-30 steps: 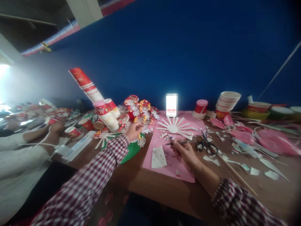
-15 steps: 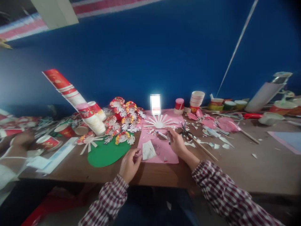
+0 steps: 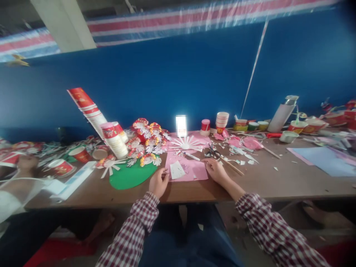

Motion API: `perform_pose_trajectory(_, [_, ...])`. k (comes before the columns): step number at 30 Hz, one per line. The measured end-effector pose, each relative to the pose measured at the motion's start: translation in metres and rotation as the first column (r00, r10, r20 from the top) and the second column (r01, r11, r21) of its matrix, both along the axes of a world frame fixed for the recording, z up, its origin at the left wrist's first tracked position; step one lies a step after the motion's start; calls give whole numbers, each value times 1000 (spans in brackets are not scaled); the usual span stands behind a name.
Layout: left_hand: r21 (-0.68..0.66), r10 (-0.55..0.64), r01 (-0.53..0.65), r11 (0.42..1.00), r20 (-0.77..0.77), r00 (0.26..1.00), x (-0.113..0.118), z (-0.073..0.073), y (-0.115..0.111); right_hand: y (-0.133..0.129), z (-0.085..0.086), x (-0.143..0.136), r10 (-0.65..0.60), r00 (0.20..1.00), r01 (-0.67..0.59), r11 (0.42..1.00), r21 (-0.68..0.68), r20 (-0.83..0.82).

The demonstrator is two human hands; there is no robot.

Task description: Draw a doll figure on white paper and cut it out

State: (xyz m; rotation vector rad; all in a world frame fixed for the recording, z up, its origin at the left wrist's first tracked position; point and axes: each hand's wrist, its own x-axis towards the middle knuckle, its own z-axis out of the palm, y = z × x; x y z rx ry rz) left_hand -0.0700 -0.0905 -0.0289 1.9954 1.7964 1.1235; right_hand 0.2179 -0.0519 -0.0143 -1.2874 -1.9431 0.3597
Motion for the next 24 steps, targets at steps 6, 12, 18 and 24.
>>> perform_pose_trajectory(6, [3,16,-16,1000,-23,1000,0,2,0,1,-5,-6,-109,984,106,994,26,140])
perform_pose_trajectory(12, [-13,7,-7,1000,-7,1000,-1,-2,2,1,-7,-9,-222,938,222,975,28,267])
perform_pose_trajectory(18, [-7,12,-12,1000,13,1000,0,0,-1,0,-8,-9,-265,918,255,964,73,294])
perform_pose_trajectory(24, [-32,19,-18,999,23,1000,1,4,-2,-13,16,-6,-254,933,221,964,150,257])
